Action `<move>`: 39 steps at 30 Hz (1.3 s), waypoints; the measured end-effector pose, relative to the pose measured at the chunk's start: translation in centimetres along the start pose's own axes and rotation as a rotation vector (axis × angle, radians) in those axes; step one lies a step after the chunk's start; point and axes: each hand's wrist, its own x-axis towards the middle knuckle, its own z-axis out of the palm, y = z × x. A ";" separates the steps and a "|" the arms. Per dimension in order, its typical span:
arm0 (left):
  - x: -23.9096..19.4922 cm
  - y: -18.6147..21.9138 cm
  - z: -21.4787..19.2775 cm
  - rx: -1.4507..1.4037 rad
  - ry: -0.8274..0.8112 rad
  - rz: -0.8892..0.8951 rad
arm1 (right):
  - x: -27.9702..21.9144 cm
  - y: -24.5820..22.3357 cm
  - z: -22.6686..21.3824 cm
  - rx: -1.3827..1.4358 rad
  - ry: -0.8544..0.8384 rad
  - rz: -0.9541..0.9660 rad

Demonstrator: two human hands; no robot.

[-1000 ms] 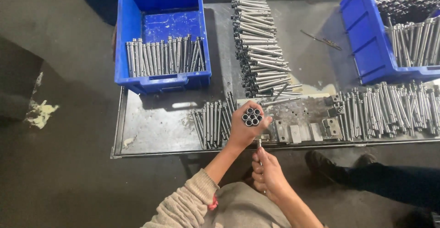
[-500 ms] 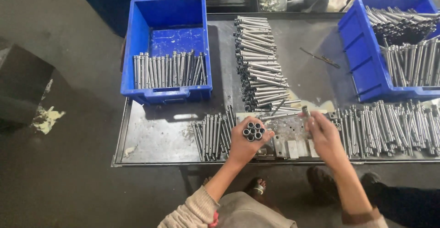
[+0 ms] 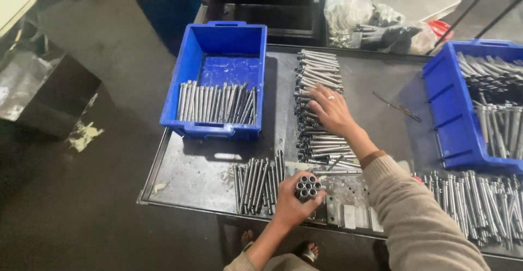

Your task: The person is manually sorting metal rods and inserting them into a circular multi-hole jig for processing or inspection.

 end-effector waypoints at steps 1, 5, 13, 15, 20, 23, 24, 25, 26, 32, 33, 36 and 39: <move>-0.4 -0.2 0.0 0.005 0.000 0.010 | -0.5 -0.7 -0.4 0.045 0.069 -0.030; -0.5 0.5 -0.2 -0.115 0.060 -0.035 | -8.1 -6.6 -3.2 0.278 0.385 0.088; 0.2 1.4 -1.1 -0.158 -0.001 0.137 | -22.8 -16.1 2.5 0.616 0.147 0.385; 0.2 1.1 -1.1 -0.184 0.003 0.094 | -21.5 -15.5 2.1 0.559 0.154 0.319; -0.5 0.1 -1.6 -0.328 0.009 -0.151 | -23.3 -16.7 2.5 0.533 0.363 0.525; -0.6 -0.5 -1.6 -0.345 0.005 -0.172 | -25.6 -21.4 3.8 0.911 0.459 0.593; -0.5 -0.7 -1.5 -0.356 0.001 -0.159 | -26.5 -22.2 5.7 1.218 0.340 0.822; -0.5 -0.9 -1.5 -0.368 -0.002 -0.145 | -27.4 -23.0 7.6 1.519 0.205 1.051; -0.4 -0.9 -1.5 -0.368 -0.005 -0.152 | -27.2 -22.8 7.9 1.521 0.205 1.059; -0.2 -0.7 -1.7 -0.359 -0.048 -0.174 | -26.8 -22.6 8.9 1.627 0.105 1.176; -0.2 -0.6 -1.8 -0.333 -0.046 -0.183 | -26.6 -22.9 9.6 1.545 0.173 1.156; -0.1 -0.3 -1.8 -0.329 -0.040 -0.191 | -26.3 -23.7 8.4 1.389 0.210 1.133; 0.0 -0.1 -1.8 -0.321 -0.020 -0.183 | -26.2 -23.8 8.1 1.187 0.199 1.069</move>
